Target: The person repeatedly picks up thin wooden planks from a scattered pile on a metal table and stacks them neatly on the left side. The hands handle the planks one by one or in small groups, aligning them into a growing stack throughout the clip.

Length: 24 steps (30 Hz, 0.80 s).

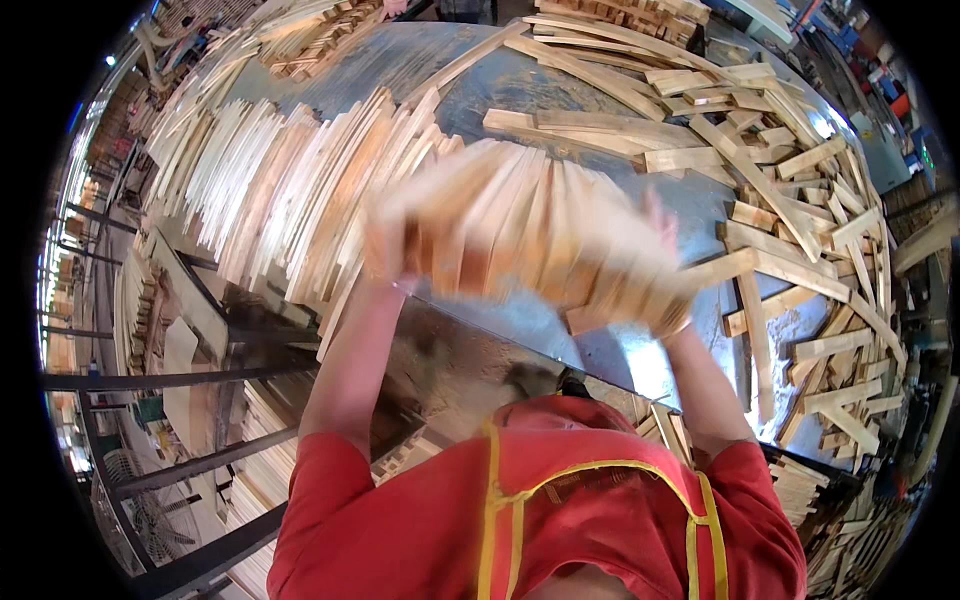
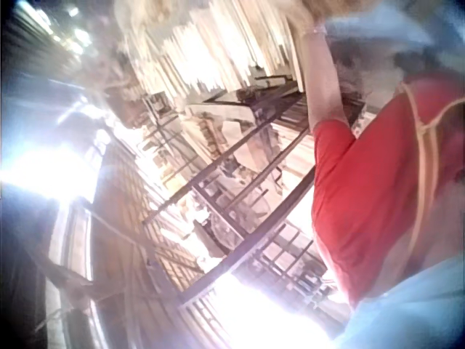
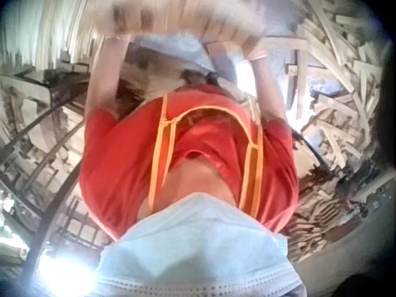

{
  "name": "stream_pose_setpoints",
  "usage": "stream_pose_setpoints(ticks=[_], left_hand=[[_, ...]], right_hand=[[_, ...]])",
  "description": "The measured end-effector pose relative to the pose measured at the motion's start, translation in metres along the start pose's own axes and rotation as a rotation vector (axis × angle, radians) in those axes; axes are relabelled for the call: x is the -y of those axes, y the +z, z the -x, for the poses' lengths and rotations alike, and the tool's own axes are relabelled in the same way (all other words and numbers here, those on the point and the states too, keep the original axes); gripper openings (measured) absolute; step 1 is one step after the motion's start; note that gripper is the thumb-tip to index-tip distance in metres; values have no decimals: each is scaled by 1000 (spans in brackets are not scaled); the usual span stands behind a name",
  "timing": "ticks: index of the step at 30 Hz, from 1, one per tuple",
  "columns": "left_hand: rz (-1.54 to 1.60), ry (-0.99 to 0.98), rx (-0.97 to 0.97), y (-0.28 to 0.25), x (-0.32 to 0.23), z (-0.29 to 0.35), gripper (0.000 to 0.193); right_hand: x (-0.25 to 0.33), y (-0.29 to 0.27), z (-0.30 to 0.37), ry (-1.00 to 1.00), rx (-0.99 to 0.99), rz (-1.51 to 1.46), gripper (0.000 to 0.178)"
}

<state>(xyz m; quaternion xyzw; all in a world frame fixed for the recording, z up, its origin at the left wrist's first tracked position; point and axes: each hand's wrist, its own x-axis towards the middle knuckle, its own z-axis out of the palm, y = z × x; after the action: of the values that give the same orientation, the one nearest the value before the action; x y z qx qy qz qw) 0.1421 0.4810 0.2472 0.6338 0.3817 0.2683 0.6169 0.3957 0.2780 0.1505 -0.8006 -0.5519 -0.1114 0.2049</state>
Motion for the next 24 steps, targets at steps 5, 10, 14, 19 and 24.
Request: stream_pose_setpoints(ticks=[5,10,14,19,24], left_hand=[[-1564,102,389,-88,109,4,49],[-1879,296,398,-113,153,4,37],[-1537,310,221,-6,130,29,52],[-1357,248,416,128,138,93,74],[-1355,340,106,88,217,101,74]], right_hand=[[91,98,119,243,377,-282,108],[104,104,121,40,709,6,91],[21,76,76,-109,607,59,75],[-37,74,43,-285,955,146,45],[-86,-5,55,-168,1031,-28,48]])
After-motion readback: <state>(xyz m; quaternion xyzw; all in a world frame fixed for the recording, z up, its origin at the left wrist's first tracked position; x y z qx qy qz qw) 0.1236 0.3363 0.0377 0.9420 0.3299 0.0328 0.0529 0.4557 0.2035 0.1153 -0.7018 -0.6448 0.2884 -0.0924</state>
